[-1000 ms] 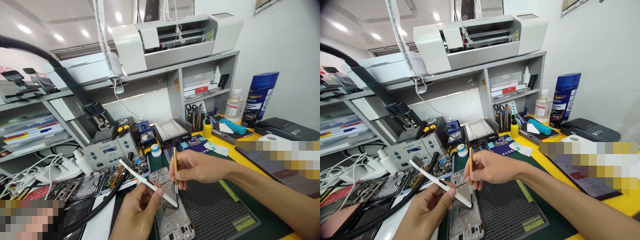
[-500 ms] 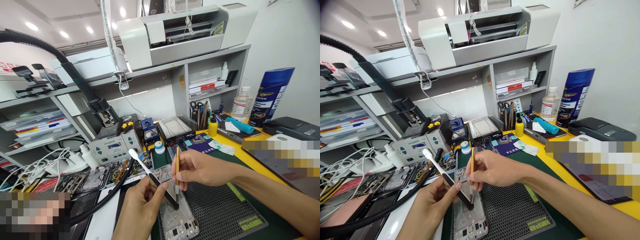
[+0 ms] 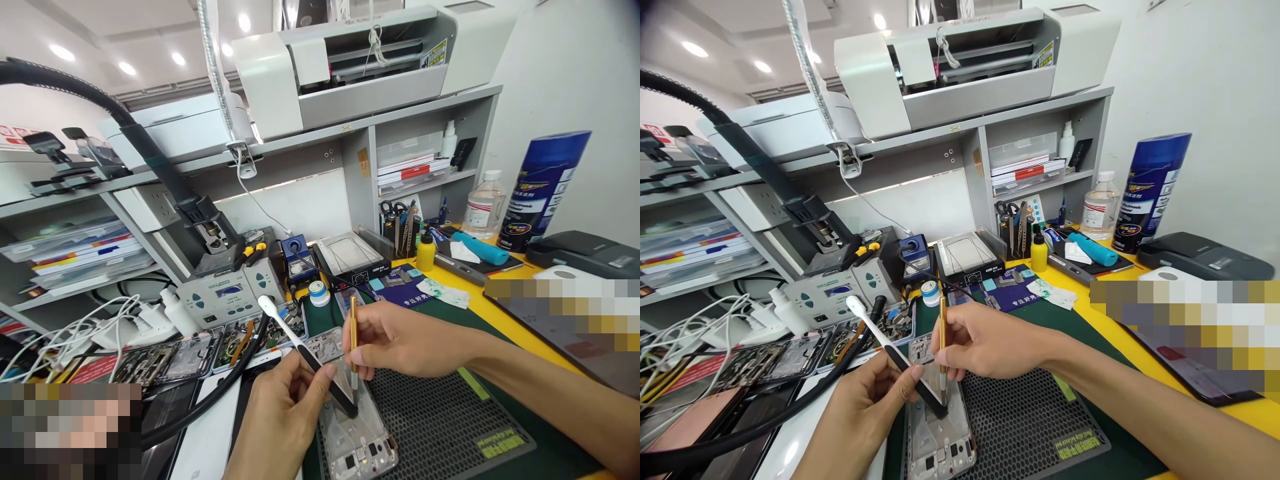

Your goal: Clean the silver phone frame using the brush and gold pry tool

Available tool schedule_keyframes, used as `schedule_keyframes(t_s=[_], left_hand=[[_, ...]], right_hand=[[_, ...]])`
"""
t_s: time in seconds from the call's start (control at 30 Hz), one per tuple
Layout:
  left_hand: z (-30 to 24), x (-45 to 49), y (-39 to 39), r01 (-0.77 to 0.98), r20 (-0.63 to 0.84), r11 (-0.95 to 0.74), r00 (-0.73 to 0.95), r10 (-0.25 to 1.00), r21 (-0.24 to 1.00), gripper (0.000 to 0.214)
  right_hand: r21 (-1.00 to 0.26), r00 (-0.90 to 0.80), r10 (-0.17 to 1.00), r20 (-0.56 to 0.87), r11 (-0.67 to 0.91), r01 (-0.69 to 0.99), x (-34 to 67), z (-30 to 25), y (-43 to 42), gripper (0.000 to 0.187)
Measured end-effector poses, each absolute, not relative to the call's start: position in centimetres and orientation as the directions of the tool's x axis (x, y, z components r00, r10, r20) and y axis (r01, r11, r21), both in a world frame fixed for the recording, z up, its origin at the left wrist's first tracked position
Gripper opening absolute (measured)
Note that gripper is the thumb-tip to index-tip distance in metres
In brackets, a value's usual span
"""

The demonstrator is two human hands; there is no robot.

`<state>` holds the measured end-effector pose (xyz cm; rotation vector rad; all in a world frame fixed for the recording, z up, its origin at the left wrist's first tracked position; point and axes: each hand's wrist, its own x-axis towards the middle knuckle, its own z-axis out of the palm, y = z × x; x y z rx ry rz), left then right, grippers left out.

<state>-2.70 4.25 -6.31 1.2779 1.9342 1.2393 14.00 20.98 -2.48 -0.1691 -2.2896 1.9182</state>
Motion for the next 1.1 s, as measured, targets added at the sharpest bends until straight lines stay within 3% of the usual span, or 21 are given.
schedule_keyframes(t_s=[1.1], left_hand=[[-6.6,-3.1,3.9,0.521,0.034,0.176,-0.367,0.930,0.835,0.051]], right_hand=[[-0.931,-0.985,0.155,0.082,0.364,-0.020,14.6,-1.4,19.8,0.012]])
